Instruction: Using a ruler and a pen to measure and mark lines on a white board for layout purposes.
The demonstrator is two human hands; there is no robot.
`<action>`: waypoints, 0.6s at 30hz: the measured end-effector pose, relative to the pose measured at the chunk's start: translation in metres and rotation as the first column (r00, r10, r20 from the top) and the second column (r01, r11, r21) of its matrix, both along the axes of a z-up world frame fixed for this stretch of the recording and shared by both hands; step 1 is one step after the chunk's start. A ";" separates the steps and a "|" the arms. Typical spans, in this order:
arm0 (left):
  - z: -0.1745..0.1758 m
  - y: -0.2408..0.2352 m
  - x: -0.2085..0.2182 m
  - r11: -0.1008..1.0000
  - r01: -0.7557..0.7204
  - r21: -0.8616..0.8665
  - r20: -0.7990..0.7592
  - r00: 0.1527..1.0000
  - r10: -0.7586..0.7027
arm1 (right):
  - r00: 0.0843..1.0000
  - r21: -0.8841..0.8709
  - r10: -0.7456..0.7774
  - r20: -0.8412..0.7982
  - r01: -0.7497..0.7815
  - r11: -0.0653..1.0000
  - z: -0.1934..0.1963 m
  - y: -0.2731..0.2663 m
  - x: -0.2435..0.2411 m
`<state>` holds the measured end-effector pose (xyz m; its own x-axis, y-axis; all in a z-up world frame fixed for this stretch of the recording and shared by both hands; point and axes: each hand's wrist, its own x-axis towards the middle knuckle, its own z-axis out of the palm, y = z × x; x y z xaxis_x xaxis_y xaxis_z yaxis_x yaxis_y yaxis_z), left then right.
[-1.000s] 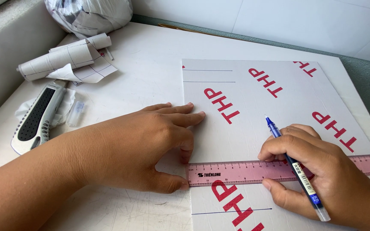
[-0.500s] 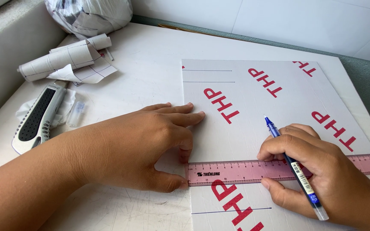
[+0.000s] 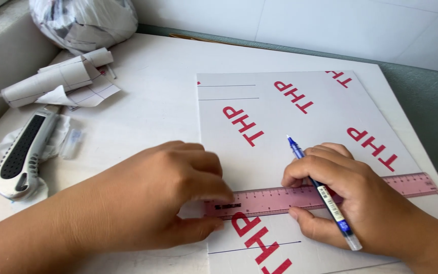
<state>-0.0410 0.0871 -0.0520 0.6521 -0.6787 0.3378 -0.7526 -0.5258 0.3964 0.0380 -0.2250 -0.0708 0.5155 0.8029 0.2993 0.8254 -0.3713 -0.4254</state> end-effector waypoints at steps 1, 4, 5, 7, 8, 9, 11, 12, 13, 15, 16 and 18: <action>0.000 -0.001 -0.001 1.000 0.005 0.000 0.000 1.000 -0.005 | 1.000 0.000 -0.005 0.000 0.005 1.000 0.000 0.000 0.000; 0.001 -0.004 -0.003 1.000 0.004 0.001 -0.054 0.999 -0.003 | 1.000 -0.014 -0.020 -0.014 0.020 1.000 0.002 -0.001 -0.001; 0.001 -0.005 -0.003 1.000 -0.014 -0.004 -0.058 0.998 0.013 | 0.999 -0.017 -0.016 -0.032 0.015 1.000 0.003 -0.001 -0.001; 0.000 -0.006 -0.004 1.000 -0.027 -0.010 -0.061 0.998 0.026 | 0.999 -0.020 -0.015 -0.050 0.014 1.000 0.006 -0.002 -0.001; 0.000 -0.007 -0.005 0.999 -0.052 0.006 -0.078 0.996 0.052 | 0.998 -0.032 -0.001 -0.065 -0.001 0.999 0.007 -0.002 -0.001; -0.001 -0.007 -0.006 0.997 -0.076 0.024 -0.096 0.992 0.078 | 0.997 -0.043 0.014 -0.081 -0.017 0.999 0.008 -0.002 -0.001; -0.001 -0.007 -0.006 0.996 -0.080 0.028 -0.100 0.992 0.082 | 0.996 -0.043 0.024 -0.083 -0.028 0.999 0.008 -0.004 0.000; -0.002 -0.007 -0.006 0.996 -0.086 0.032 -0.105 0.990 0.089 | 0.996 -0.042 0.038 -0.084 -0.041 0.998 0.007 -0.004 0.001; -0.002 -0.007 -0.006 0.996 -0.086 0.031 -0.107 0.990 0.089 | 0.996 -0.042 0.037 -0.086 -0.041 0.998 0.007 -0.004 0.000; -0.003 -0.006 -0.006 0.994 -0.099 0.040 -0.112 0.988 0.103 | 0.996 -0.046 0.018 -0.090 -0.022 0.999 0.008 -0.003 -0.001; -0.003 -0.006 -0.006 0.994 -0.097 0.040 -0.113 0.988 0.101 | 0.996 -0.047 0.016 -0.091 -0.021 0.999 0.008 -0.003 -0.001; -0.003 -0.006 -0.006 0.993 -0.108 0.050 -0.121 0.986 0.113 | 0.996 -0.038 0.030 -0.082 -0.033 0.999 0.008 -0.002 0.000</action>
